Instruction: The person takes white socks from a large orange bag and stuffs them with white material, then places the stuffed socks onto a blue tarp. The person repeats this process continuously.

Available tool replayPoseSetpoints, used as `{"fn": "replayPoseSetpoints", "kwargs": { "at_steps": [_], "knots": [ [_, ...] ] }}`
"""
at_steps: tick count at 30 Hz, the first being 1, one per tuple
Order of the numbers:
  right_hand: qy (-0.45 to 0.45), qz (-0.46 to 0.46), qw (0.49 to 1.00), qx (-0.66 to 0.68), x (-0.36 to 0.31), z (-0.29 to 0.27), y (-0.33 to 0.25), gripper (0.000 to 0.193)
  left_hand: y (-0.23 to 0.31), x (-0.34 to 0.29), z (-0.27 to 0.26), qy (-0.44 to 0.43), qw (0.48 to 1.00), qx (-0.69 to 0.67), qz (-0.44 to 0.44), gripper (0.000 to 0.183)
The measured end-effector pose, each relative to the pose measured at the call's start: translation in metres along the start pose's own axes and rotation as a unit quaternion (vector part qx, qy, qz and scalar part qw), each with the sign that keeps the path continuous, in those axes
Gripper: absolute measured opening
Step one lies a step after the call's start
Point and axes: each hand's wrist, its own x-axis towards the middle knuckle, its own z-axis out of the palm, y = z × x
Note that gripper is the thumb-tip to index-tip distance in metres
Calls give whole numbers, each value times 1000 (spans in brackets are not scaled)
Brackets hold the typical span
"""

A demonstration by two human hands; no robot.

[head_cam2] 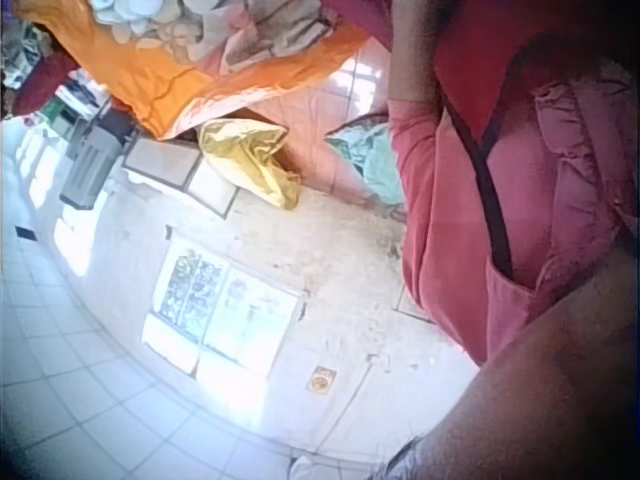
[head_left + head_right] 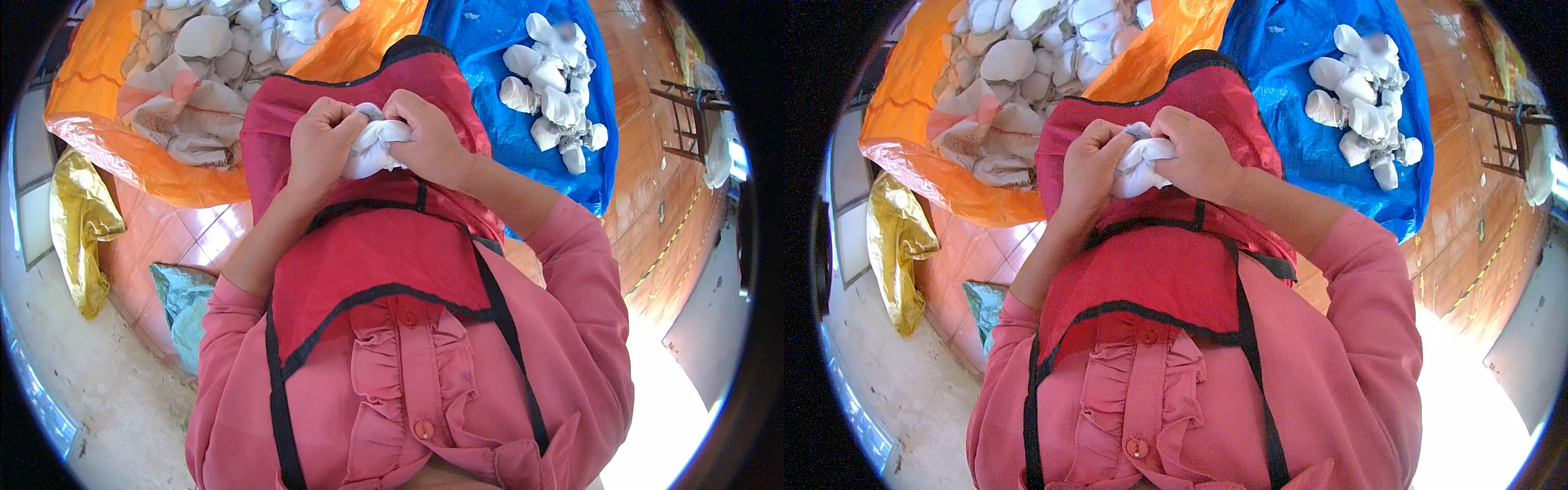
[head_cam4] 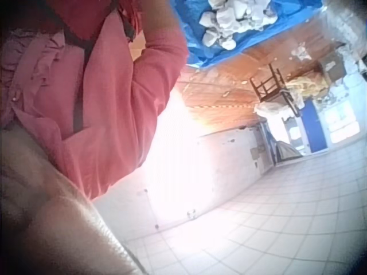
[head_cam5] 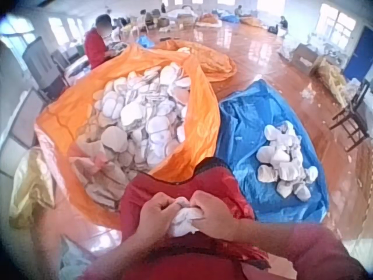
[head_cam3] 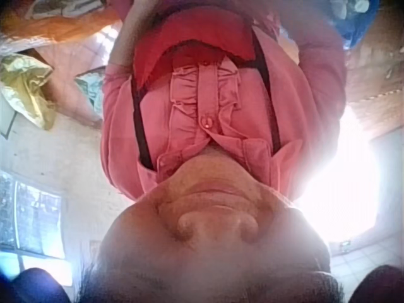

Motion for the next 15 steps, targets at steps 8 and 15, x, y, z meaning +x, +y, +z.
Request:
{"fn": "replayPoseSetpoints", "kwargs": {
  "at_steps": [8, 15],
  "knots": [
    [31, -38, 996, 69, -4, 8, 9, 28, -3, 2, 2, 39, 999, -2, -11, 13],
    [-125, 125, 951, 252, -2, -23, 5, 26, -2, 3, -5, 50, 988, 96, 108, 12]
  ]
}}
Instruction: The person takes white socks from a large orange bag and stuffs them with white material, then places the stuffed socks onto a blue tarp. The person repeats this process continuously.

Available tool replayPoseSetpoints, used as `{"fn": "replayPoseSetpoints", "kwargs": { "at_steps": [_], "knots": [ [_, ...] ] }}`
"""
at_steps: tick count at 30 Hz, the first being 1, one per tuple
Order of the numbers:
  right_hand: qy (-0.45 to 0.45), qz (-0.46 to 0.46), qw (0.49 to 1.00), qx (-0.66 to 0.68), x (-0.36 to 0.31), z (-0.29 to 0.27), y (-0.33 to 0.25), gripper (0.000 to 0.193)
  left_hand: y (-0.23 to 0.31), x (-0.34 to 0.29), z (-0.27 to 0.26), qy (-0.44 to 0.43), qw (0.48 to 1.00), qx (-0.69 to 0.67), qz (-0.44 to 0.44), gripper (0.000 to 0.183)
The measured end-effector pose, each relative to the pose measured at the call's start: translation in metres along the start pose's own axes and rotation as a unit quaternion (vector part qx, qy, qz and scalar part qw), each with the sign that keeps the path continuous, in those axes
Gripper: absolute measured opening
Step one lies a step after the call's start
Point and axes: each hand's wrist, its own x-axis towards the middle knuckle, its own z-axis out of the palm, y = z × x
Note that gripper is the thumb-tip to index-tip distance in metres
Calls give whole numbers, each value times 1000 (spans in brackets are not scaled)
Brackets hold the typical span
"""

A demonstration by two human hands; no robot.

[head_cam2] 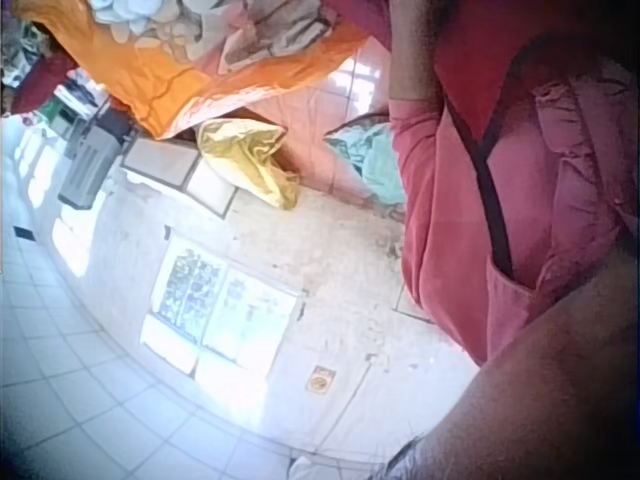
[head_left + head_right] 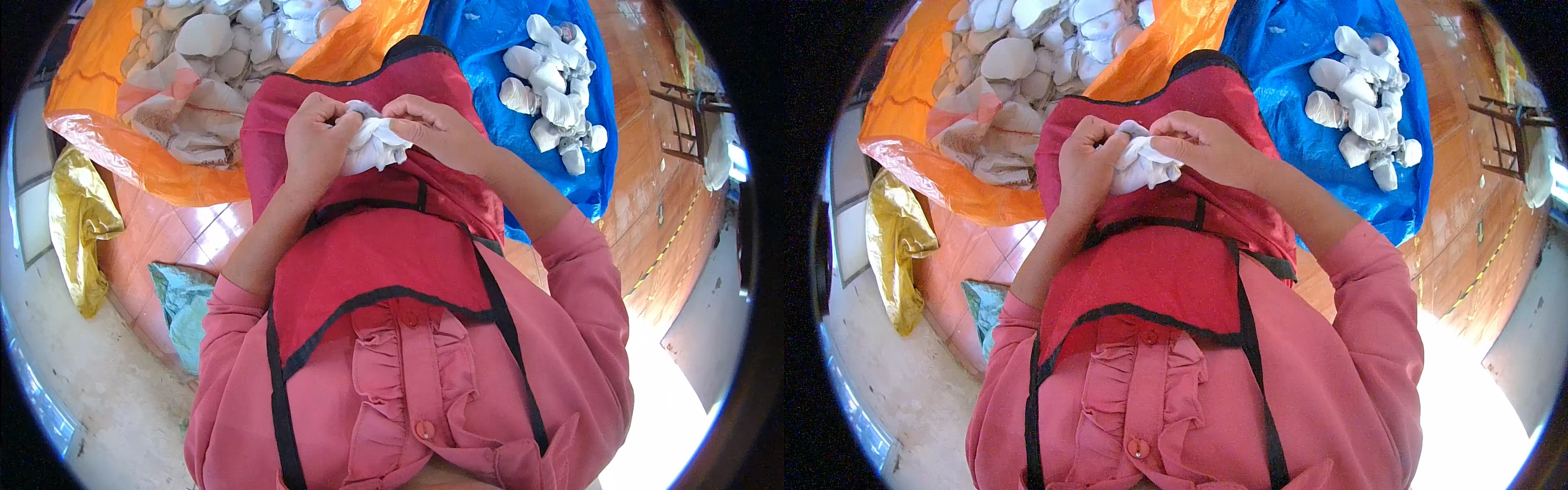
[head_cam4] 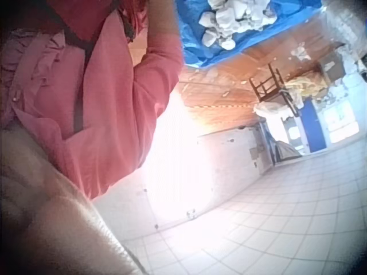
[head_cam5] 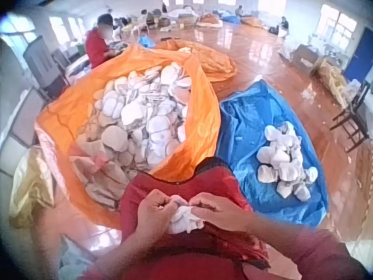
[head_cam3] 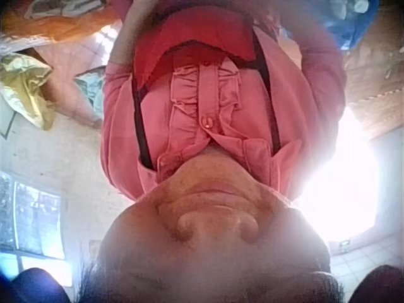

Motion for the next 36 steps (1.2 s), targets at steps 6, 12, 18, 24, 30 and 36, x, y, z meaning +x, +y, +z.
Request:
{"fn": "replayPoseSetpoints", "kwargs": {
  "at_steps": [6, 12, 18, 24, 30, 36],
  "knots": [
    [-47, 28, 996, -65, 4, -11, -7, 24, 5, -2, -5, -14, 997, 55, 62, 11],
    [-75, 1, 985, -153, 2, -8, -9, 23, 7, -8, -2, -37, 989, 82, 115, 8],
    [-47, -135, 950, -278, 5, -4, -9, 23, 4, -9, 3, -28, 998, 34, 55, 8],
    [82, -213, 904, -361, 5, 15, -2, 22, -8, -2, 11, -14, 993, -76, -90, 14],
    [91, -255, 913, -306, 7, 11, 8, 26, -3, 0, 8, -12, 956, -218, -195, 10],
    [-8, -234, 938, -257, -2, 0, 6, 43, 1, 1, 1, -53, 947, -262, -180, 4]
  ]
}}
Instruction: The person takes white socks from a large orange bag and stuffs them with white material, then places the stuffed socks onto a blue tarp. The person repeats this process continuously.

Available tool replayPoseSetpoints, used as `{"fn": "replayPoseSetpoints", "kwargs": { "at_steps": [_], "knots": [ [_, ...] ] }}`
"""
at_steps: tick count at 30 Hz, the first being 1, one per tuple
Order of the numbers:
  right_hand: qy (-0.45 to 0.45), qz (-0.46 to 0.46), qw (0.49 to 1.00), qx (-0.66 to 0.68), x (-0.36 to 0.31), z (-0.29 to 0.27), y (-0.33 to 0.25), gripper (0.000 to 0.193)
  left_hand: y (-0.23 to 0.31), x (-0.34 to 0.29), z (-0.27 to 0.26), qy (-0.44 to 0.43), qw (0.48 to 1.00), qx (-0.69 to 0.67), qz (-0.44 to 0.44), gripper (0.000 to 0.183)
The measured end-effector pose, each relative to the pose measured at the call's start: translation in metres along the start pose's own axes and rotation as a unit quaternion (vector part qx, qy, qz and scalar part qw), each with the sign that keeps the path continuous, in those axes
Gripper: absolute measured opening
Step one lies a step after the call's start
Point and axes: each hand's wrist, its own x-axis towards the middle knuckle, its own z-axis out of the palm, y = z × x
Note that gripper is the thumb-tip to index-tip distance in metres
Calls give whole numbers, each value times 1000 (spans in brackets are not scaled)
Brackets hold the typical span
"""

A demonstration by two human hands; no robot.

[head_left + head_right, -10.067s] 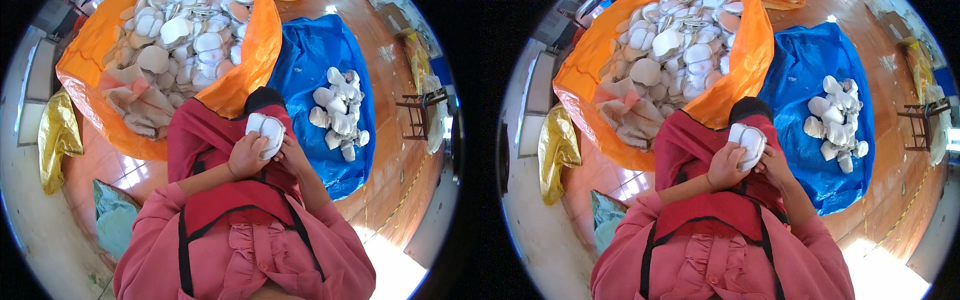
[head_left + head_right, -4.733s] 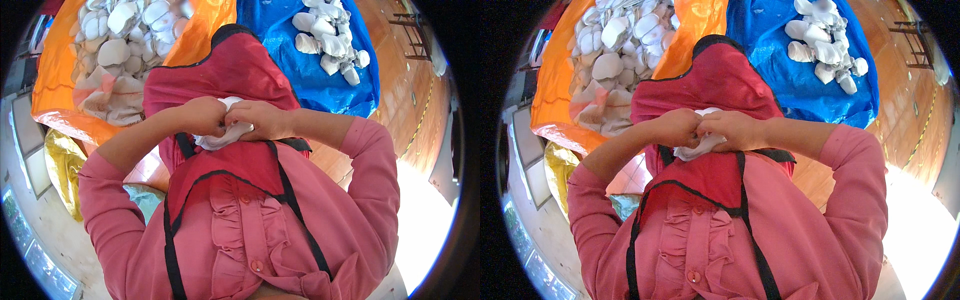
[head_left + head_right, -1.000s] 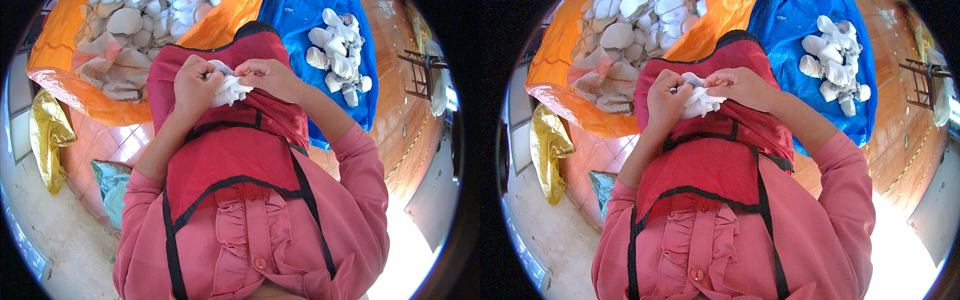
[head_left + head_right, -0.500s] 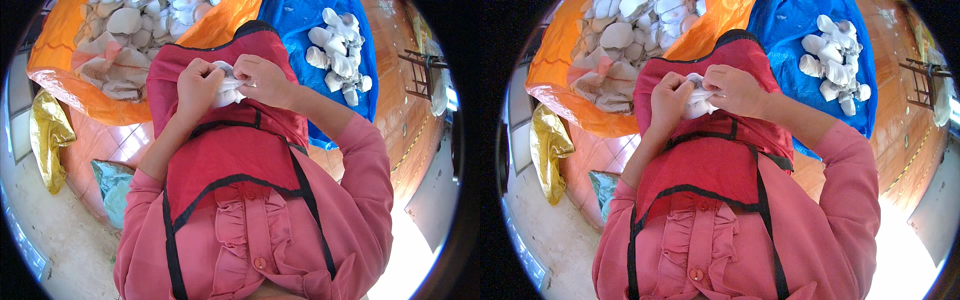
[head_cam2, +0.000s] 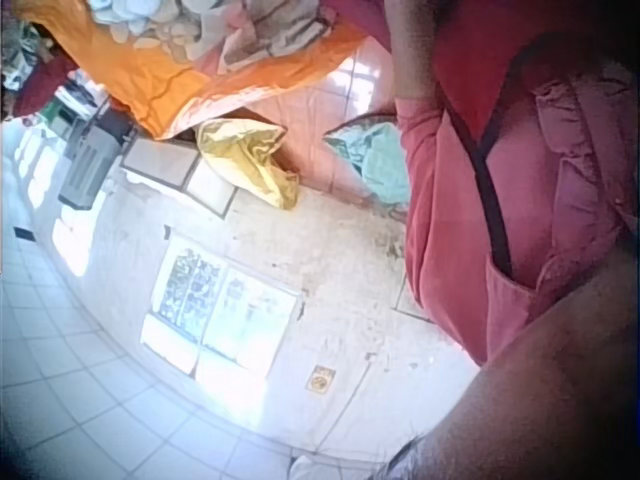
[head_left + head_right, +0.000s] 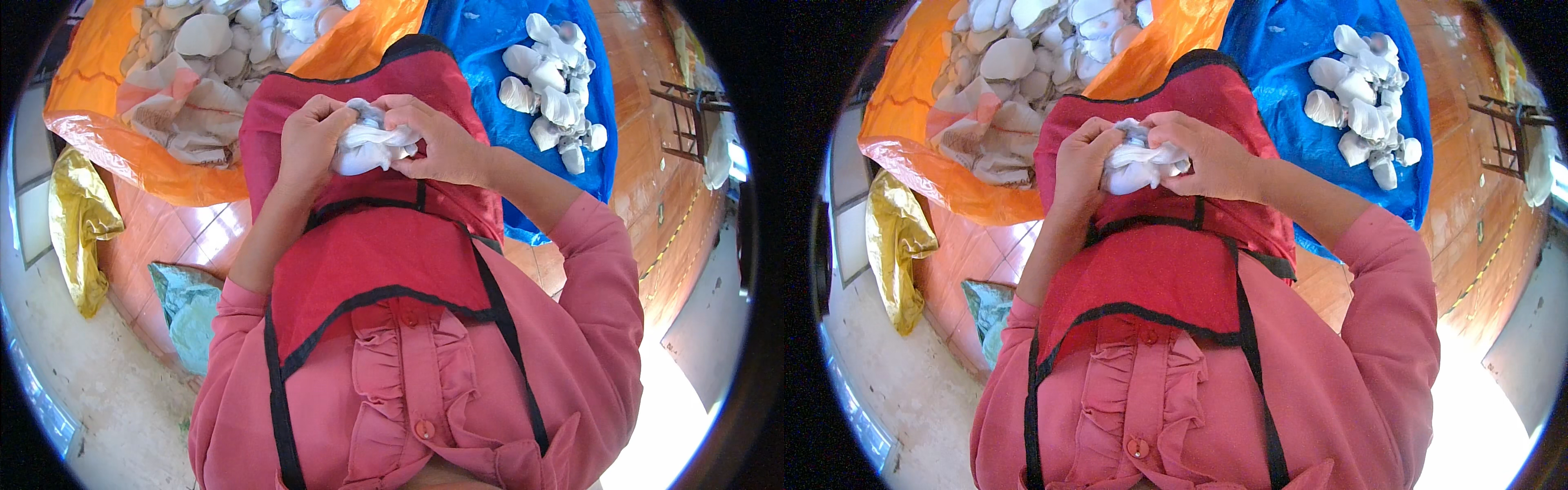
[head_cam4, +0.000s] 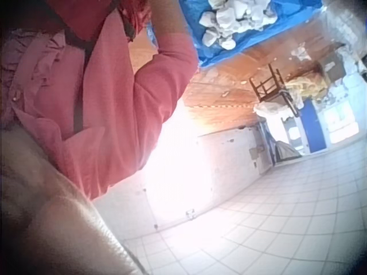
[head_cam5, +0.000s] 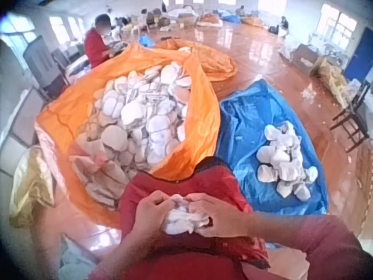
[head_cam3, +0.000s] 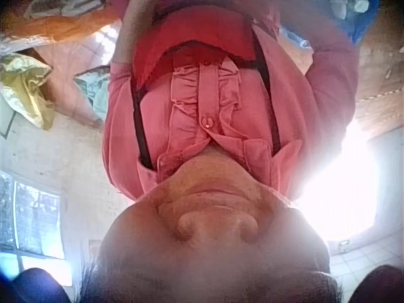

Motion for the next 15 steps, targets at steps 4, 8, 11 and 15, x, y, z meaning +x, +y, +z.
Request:
{"fn": "replayPoseSetpoints", "kwargs": {
  "at_steps": [4, 8, 11, 15],
  "knots": [
    [34, 17, 999, 8, -3, 3, -1, 45, 3, -3, -1, -44, 997, -51, -30, 5],
    [44, 47, 998, -16, -3, 8, -4, 46, 0, 0, -5, -63, 988, -122, -70, 6],
    [36, 75, 995, -58, 2, 8, -11, 46, 1, 1, -9, -63, 981, -155, -94, 7],
    [60, 86, 990, -94, 6, 14, -14, 47, -4, 4, -10, -43, 973, -194, -115, 8]
  ]
}}
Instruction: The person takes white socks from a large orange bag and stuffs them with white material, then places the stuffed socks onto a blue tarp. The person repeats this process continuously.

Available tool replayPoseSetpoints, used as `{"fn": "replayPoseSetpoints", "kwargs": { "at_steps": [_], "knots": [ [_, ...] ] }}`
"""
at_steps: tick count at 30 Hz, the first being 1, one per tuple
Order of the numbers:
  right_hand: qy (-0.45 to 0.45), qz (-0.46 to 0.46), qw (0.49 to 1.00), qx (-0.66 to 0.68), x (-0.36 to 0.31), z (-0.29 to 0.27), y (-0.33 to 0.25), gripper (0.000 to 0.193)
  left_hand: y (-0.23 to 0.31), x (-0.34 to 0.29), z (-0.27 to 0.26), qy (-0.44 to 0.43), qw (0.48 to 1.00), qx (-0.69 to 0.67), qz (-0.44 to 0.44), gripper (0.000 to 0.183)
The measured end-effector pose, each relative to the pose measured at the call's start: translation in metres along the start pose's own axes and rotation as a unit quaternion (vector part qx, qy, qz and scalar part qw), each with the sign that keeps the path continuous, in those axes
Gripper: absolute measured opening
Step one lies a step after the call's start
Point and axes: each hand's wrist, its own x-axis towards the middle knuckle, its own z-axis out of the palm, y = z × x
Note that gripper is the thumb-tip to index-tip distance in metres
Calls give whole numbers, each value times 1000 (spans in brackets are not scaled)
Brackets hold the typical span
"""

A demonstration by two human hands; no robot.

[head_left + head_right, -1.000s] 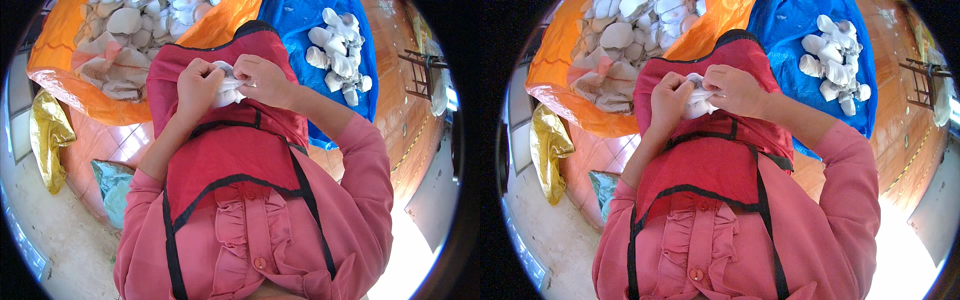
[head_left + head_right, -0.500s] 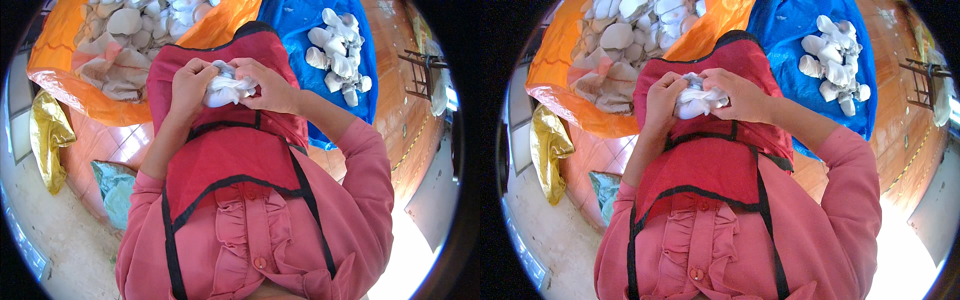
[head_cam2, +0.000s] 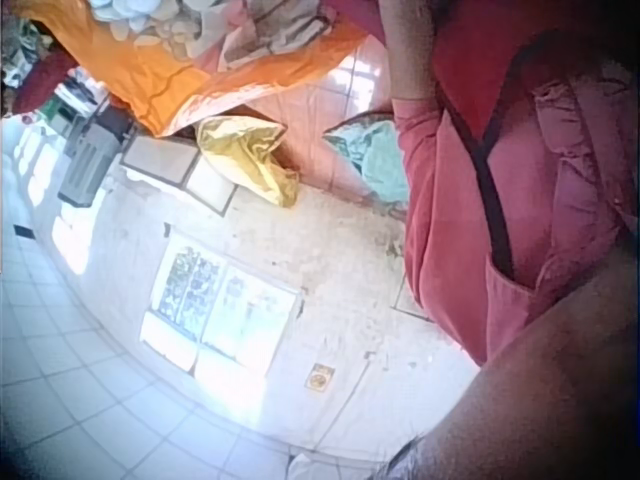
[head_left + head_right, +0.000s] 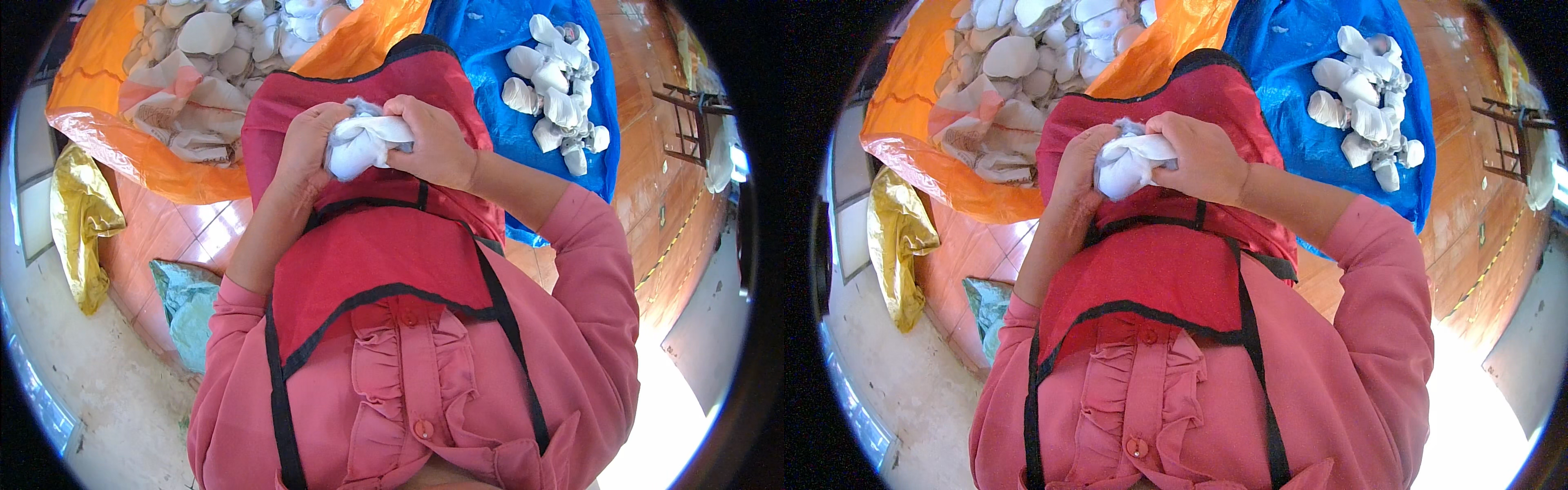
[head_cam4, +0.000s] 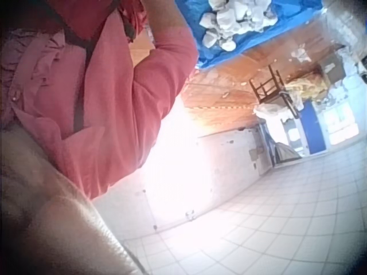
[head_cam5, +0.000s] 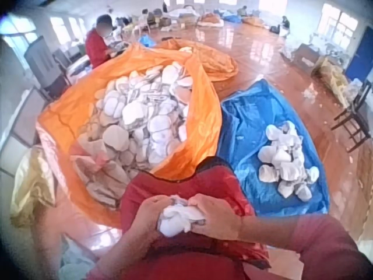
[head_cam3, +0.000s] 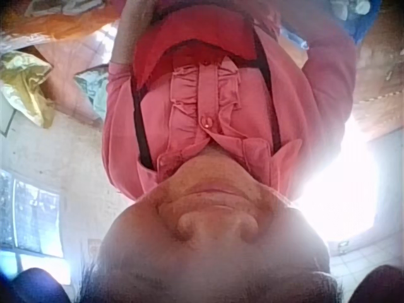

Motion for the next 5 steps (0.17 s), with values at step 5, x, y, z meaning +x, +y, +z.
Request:
{"fn": "replayPoseSetpoints", "kwargs": {
  "at_steps": [5],
  "knots": [
    [42, -4, 999, -28, -1, 14, 6, 52, -11, 10, -5, 25, 999, -42, 10, 12]
  ]
}}
